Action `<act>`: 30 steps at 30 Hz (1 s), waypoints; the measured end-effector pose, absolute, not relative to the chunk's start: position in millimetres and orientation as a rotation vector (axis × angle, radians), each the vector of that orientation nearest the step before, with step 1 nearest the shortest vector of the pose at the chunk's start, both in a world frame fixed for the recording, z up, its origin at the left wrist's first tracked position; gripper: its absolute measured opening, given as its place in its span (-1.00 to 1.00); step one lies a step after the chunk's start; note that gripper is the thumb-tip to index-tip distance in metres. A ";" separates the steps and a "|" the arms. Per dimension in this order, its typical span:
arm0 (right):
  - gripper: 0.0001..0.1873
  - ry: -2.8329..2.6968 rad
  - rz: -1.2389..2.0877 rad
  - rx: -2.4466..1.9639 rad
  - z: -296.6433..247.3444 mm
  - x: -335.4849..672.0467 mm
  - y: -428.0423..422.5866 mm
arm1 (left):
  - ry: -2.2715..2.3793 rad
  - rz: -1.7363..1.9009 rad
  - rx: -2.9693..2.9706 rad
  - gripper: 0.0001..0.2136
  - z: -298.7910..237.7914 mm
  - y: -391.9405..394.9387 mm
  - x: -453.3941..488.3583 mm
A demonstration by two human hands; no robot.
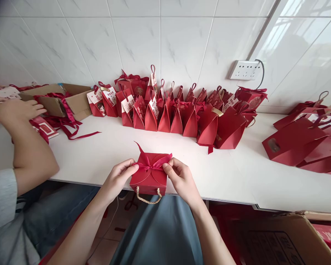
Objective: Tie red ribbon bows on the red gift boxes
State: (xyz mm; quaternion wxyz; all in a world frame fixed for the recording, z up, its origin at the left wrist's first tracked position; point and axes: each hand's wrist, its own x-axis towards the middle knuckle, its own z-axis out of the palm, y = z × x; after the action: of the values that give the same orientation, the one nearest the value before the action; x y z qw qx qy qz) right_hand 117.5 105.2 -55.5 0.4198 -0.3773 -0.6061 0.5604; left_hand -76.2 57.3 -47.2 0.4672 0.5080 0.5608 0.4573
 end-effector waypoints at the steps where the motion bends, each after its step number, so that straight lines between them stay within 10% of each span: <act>1: -0.58 -1.496 1.435 -0.926 -56.9 116.9 105.5 | 1.333 1.148 1.239 -0.64 -49.9 58.5 -76.5; 18: -0.58 -1.627 1.306 -0.934 -67.0 139.6 114.9 | 1.436 0.978 1.595 -0.46 -43.6 57.6 -91.8; 25: -0.49 -1.697 1.292 -1.174 -49.1 156.1 87.8 | 2.021 1.661 1.506 -0.67 -42.4 77.2 -118.6; 30: -0.58 -1.675 1.000 -1.290 -56.3 148.2 102.5 | 1.881 1.384 1.668 -0.77 -35.9 56.2 -98.1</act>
State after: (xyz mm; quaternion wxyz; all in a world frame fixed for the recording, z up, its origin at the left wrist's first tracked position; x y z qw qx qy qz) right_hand 148.2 102.5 -56.3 0.3908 -0.5077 -0.6594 0.3934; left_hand -98.1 56.2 -35.9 0.1355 0.5758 0.6494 0.4779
